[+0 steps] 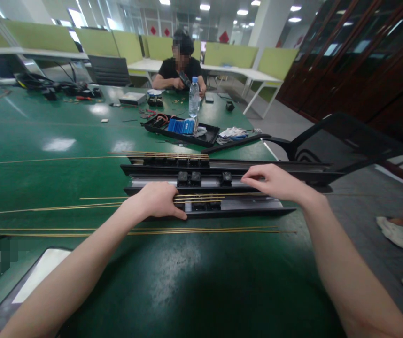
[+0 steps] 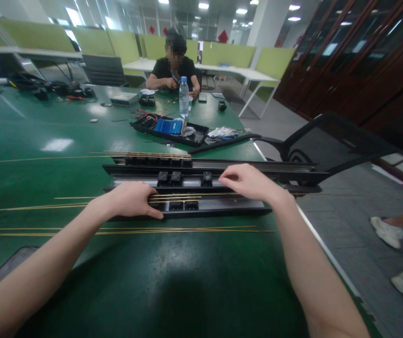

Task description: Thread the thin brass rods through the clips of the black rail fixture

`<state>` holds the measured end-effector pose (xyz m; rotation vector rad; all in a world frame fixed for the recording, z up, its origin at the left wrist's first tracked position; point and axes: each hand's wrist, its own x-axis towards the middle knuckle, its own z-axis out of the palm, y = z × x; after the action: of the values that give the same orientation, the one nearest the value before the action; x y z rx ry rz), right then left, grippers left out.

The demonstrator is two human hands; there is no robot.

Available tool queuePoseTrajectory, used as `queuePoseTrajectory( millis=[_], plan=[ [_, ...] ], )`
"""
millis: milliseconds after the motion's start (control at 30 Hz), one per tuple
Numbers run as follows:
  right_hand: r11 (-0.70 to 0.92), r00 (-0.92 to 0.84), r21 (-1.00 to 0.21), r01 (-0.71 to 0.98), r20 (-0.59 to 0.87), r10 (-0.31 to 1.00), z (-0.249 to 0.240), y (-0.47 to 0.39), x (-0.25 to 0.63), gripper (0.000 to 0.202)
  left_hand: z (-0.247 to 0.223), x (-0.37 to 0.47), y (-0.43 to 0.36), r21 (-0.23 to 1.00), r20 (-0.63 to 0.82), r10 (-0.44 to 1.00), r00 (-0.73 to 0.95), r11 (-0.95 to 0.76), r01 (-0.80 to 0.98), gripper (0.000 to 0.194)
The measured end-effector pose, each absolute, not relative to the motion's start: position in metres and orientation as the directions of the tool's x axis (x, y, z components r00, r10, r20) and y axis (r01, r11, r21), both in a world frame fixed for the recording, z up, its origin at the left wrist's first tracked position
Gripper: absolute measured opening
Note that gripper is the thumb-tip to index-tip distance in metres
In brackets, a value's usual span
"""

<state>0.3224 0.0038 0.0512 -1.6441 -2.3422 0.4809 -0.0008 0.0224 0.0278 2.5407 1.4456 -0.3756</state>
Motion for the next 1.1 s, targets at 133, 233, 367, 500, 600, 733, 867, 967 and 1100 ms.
queuePoseTrajectory(
  millis=[133,233,367,500,600,733,867,967,1100],
  plan=[
    [0.406,-0.43,-0.368,0.836,0.02,0.903,0.034,0.007,0.304,0.035,0.027,-0.002,0.023,0.044,-0.299,0.813,0.5,-0.512,0.858,0.072],
    [0.42,-0.448,-0.366,0.831,0.008,0.894,0.023,0.011,0.301,0.038,0.027,-0.003,0.022,0.044,-0.292,0.811,0.507,-0.518,0.854,0.074],
    [0.426,-0.448,-0.36,0.83,0.023,0.894,0.016,0.011,0.296,0.043,0.028,-0.003,0.022,0.047,-0.28,0.809,0.517,-0.527,0.849,0.074],
    [0.447,-0.456,-0.347,0.824,0.061,0.888,0.015,0.007,0.285,0.046,0.029,-0.003,0.02,0.067,-0.264,0.806,0.53,-0.533,0.843,0.071],
    [0.459,-0.46,-0.341,0.82,0.083,0.884,0.015,0.003,0.277,0.047,0.031,-0.003,0.018,0.076,-0.255,0.806,0.534,-0.534,0.842,0.069],
    [0.459,-0.464,-0.369,0.808,0.08,0.882,0.017,0.0,0.272,0.049,0.032,-0.003,0.017,0.069,-0.242,0.811,0.533,-0.533,0.843,0.069],
    [0.47,-0.479,-0.39,0.792,0.081,0.874,0.02,-0.006,0.268,0.04,0.032,-0.003,0.016,0.071,-0.245,0.808,0.536,-0.537,0.841,0.069],
    [0.504,-0.503,-0.388,0.771,0.113,0.857,0.019,-0.01,0.264,0.046,0.03,-0.003,0.015,0.064,-0.247,0.81,0.532,-0.534,0.843,0.068],
    [0.562,-0.548,-0.36,0.745,0.15,0.823,0.013,-0.012,0.261,0.057,0.027,-0.002,0.014,0.066,-0.25,0.811,0.529,-0.531,0.845,0.069]
  ],
)
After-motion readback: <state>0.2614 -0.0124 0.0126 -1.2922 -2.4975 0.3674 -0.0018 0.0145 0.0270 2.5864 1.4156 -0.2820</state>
